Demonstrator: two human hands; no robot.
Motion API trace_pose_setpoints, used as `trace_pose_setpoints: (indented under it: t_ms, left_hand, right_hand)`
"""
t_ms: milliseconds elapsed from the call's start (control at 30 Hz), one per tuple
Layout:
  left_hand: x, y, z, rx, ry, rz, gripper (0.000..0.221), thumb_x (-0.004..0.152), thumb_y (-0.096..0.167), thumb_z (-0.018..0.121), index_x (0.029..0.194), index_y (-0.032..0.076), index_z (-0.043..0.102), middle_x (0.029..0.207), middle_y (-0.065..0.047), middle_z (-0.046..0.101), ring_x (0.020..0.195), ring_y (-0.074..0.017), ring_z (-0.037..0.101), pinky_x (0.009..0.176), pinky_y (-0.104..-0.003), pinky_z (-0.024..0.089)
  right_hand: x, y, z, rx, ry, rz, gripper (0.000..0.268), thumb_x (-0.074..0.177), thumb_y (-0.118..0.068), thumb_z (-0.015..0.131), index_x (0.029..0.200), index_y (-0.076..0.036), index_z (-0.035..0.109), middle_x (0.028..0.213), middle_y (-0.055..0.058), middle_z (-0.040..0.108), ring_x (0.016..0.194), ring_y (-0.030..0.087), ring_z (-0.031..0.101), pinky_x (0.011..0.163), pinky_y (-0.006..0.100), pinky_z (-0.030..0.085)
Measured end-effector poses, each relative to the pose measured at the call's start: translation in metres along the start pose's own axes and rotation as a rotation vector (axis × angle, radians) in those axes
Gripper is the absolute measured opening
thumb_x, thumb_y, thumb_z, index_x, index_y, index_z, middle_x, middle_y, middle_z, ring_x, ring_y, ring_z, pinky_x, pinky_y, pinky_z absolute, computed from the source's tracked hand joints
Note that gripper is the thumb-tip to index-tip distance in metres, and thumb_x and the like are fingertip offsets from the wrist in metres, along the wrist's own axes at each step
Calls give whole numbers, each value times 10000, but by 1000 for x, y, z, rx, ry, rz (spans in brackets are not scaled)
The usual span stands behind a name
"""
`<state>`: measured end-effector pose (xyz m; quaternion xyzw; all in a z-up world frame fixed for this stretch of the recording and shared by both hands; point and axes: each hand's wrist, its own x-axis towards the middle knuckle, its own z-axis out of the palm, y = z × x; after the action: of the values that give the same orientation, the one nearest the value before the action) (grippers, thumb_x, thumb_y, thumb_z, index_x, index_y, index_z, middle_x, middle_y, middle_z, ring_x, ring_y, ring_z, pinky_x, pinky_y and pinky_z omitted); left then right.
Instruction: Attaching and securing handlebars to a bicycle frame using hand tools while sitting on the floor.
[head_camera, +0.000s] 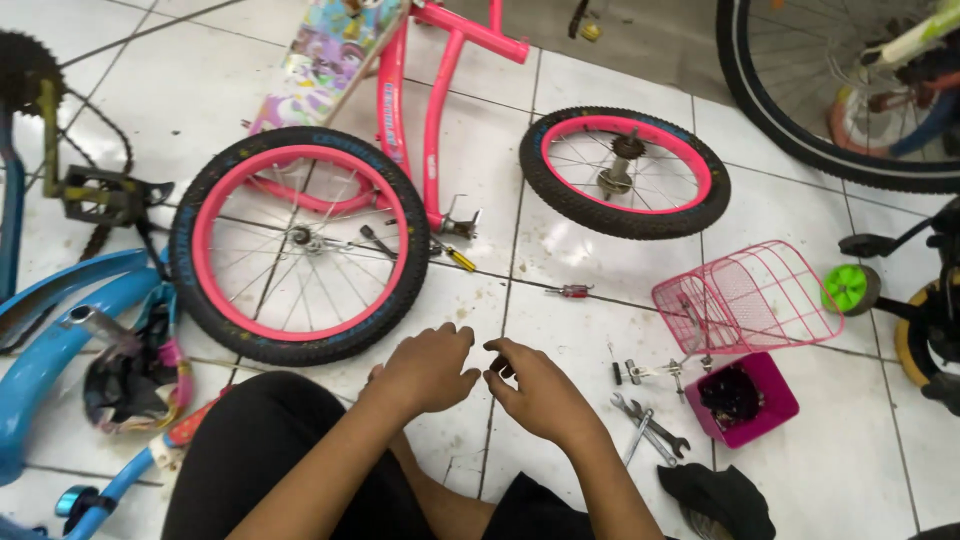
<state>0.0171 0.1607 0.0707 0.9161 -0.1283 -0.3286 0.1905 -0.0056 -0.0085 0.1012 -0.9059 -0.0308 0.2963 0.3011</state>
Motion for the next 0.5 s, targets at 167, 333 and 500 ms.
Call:
trace_pose_setpoints:
  t_ms: [167,333,500]
  left_hand:
    - [-59,-54,-24,-28,237,-1,456,963,338,580,1297,29,549,1213,-193,616,1124,-426,615,908,-581,487]
    - [-137,-81,-45,-163,349,14,501,940,237,582,1349,-52,557,1215,-260,647,1159,-466,620,982,-610,464]
    - [-190,-100,-38,-226,461,33,491,948,198,570,1366,-58,545,1181,-256,648,1192,-458,594,1031,-609,414]
  right_hand:
    - [-22,-90,14,28,-19,-107,432,967,-252,573,1358,-69,587,1206,140,734,1152,275,695,976,414,540]
    - [-50,-152,46,80,-15,-189,436,966,-183,614,1364,-4,606,1129,253,757,1129,404,705,1012,490,537]
    - [-77,-188,81,134,16,-189,456,965,-221,631,1369,-10,614,1166,282,739,1135,434,700,987,512,552]
